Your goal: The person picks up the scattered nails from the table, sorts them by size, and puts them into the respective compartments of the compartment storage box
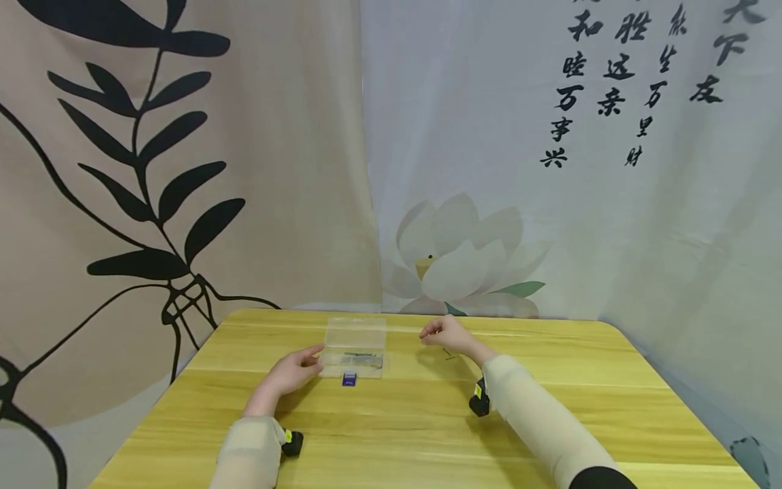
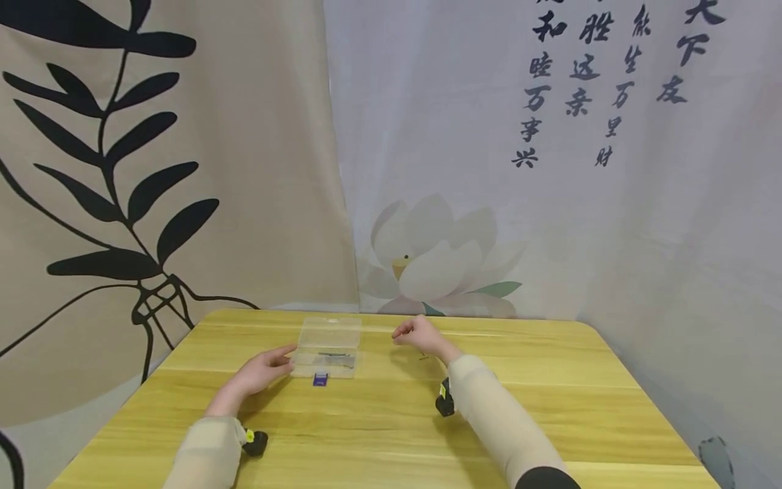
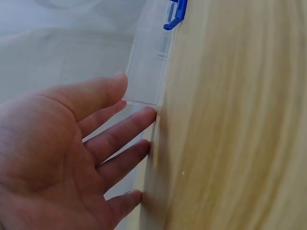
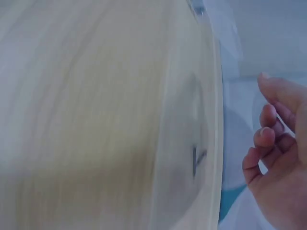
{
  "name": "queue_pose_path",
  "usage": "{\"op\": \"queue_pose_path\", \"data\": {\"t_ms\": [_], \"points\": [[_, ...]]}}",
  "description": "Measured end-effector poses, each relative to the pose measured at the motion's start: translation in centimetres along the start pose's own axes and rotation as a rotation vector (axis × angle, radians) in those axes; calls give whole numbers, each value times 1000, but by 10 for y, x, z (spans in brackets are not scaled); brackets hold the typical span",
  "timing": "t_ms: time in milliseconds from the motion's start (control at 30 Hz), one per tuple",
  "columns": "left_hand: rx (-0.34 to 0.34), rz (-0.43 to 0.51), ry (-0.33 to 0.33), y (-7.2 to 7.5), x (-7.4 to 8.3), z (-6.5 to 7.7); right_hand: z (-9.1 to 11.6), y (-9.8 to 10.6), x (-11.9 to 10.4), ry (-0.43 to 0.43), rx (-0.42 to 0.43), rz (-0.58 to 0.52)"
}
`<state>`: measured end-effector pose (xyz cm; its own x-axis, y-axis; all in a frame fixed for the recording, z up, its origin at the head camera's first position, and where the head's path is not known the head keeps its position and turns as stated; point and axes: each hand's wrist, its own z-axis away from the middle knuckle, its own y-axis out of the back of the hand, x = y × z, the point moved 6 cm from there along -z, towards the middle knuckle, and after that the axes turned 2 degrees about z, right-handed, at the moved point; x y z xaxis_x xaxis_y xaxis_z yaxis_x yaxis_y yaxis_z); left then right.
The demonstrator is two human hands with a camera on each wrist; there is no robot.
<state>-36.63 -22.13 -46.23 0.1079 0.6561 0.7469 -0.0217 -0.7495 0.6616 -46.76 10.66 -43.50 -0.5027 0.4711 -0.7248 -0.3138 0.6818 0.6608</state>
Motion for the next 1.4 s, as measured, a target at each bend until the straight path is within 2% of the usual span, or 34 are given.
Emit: {"op": "queue_pose_path", "data": {"t_ms": [267,533,667,900,1067,1400], "points": [[1,-12,6,0,1,0,25,26,39,-155,80,-50],[-4,-6,6,-1,4,1,44,30,66,-186,28,-45],[-6,0,7,-1,5,2,45,28,70,-159,21,-19],[-9,1,11,-1,6,3,46,23,68,-185,-5,18],[-9,-1,6,-1,6,2,44,20,65,-157,-39,48],[-7,-2,2,-1,4,1,43,18,67,-181,-64,46]]}}
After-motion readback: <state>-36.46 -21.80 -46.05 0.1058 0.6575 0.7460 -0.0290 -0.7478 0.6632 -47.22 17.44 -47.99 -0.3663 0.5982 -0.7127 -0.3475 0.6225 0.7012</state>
